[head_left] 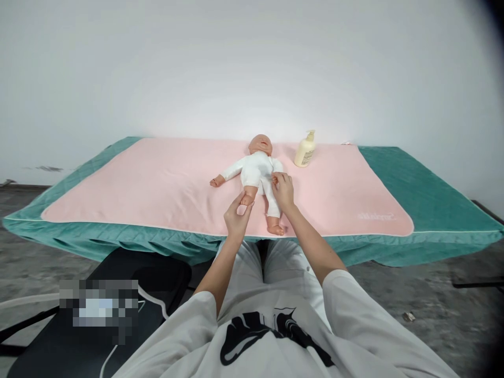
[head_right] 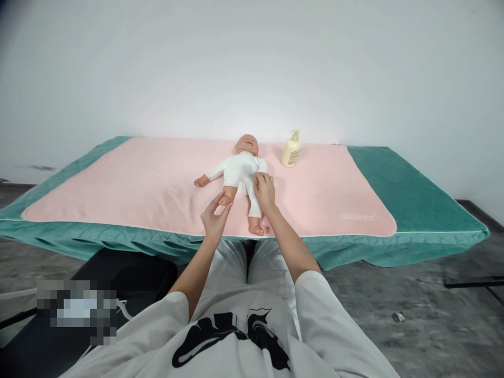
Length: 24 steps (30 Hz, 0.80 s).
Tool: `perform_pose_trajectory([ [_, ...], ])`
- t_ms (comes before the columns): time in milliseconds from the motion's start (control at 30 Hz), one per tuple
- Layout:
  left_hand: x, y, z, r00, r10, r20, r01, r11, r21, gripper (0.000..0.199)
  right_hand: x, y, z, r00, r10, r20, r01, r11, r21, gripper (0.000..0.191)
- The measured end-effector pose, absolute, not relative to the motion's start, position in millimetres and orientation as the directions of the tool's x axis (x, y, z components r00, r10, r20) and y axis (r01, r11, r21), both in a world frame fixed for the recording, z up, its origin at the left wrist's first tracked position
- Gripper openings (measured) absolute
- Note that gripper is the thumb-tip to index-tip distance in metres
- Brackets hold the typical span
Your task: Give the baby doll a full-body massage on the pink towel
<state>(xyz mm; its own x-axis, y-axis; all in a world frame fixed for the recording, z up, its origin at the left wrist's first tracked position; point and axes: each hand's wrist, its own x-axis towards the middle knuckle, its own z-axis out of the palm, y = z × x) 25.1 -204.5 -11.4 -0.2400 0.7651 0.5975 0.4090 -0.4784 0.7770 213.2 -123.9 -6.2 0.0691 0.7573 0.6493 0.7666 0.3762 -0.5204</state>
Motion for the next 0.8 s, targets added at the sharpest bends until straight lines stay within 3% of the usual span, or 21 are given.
perform_pose_trajectory([
  [433, 15, -240, -48, -0.288, 0.774, 0.564, 0.399, -0.438, 0.805, 0.04, 237, -119, -24, 0.287, 0.683, 0.672, 0.696, 0.334, -0.636, 0.03],
  [800, 8, -257, -69, -0.31, 0.789, 0.53, 0.433, -0.379, 0.818, 0.037, 274, -116, -50, 0.52, 0.701, 0.488, 0.5, 0.214, -0.839, 0.037],
])
